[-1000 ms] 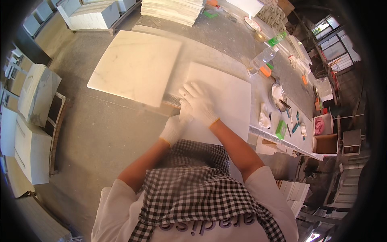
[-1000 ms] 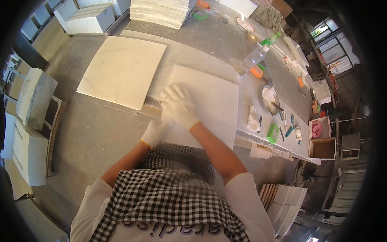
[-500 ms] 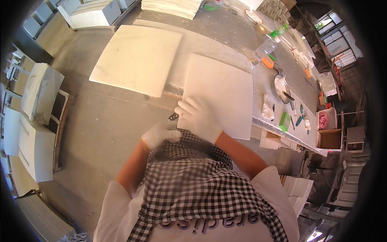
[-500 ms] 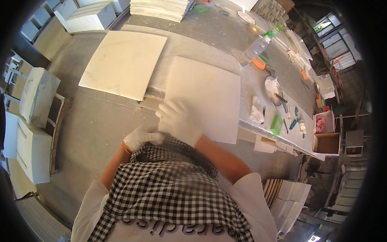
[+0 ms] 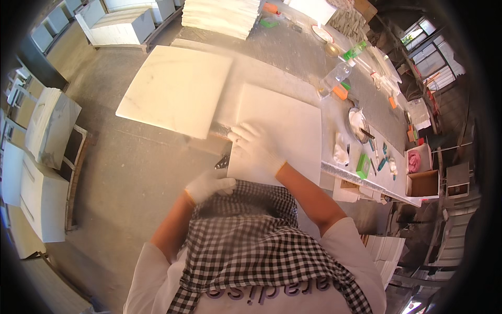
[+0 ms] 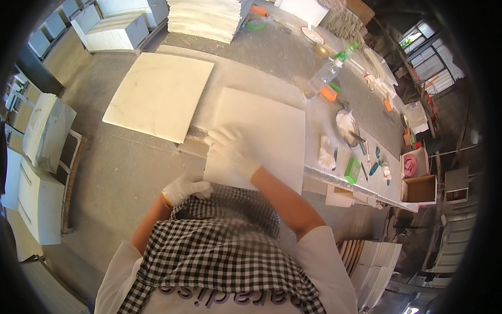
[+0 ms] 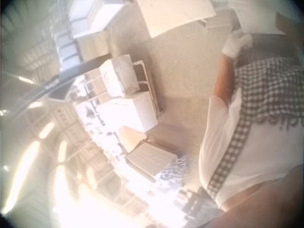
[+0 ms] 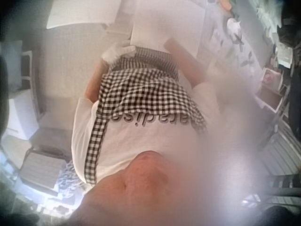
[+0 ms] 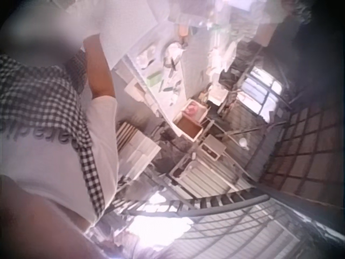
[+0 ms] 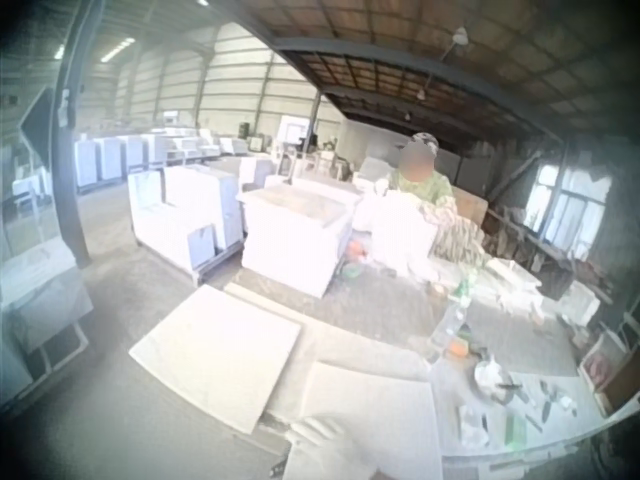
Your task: The person wipes the surface of a white rectangular panel with a cloth, then uses a small blade to scrape the edges and corners. The person repeats the wiping and scraping steps on the same panel.
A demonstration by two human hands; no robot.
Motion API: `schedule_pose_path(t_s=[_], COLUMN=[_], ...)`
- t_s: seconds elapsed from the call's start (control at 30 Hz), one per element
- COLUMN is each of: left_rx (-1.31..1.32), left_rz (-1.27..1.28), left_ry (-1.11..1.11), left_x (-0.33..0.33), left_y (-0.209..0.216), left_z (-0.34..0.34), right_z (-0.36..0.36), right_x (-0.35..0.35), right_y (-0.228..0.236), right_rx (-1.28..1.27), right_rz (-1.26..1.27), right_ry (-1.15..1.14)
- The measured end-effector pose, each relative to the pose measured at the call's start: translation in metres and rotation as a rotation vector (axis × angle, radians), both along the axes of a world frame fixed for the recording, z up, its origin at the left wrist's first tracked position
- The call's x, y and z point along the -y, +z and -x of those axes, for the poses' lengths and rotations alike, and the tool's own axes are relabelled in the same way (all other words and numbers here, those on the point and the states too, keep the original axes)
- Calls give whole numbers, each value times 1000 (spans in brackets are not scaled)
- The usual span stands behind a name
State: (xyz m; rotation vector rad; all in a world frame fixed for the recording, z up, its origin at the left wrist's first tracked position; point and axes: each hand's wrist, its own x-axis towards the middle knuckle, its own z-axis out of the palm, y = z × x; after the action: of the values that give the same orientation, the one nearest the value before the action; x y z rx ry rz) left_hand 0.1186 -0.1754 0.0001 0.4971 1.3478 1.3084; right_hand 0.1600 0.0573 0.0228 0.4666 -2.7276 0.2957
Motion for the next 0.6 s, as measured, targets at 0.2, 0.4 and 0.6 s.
schedule_pose_path(t_s=[0.2,0.4,0.6], left_rx=[-7,4,5], left_rz=[63,107,61], left_ry=[14,32,22], left_x=[-17,-26,-27], left_y=[-1,-6,-6], left_z=[4,3,2], right_z=[49,97,122], right_x=[-40,-69,-81], right_y=[-20,-24,-17], right_rx=[72,145,264], right_rz=[-39,-47,18], right_ry=[-157,-258,-350])
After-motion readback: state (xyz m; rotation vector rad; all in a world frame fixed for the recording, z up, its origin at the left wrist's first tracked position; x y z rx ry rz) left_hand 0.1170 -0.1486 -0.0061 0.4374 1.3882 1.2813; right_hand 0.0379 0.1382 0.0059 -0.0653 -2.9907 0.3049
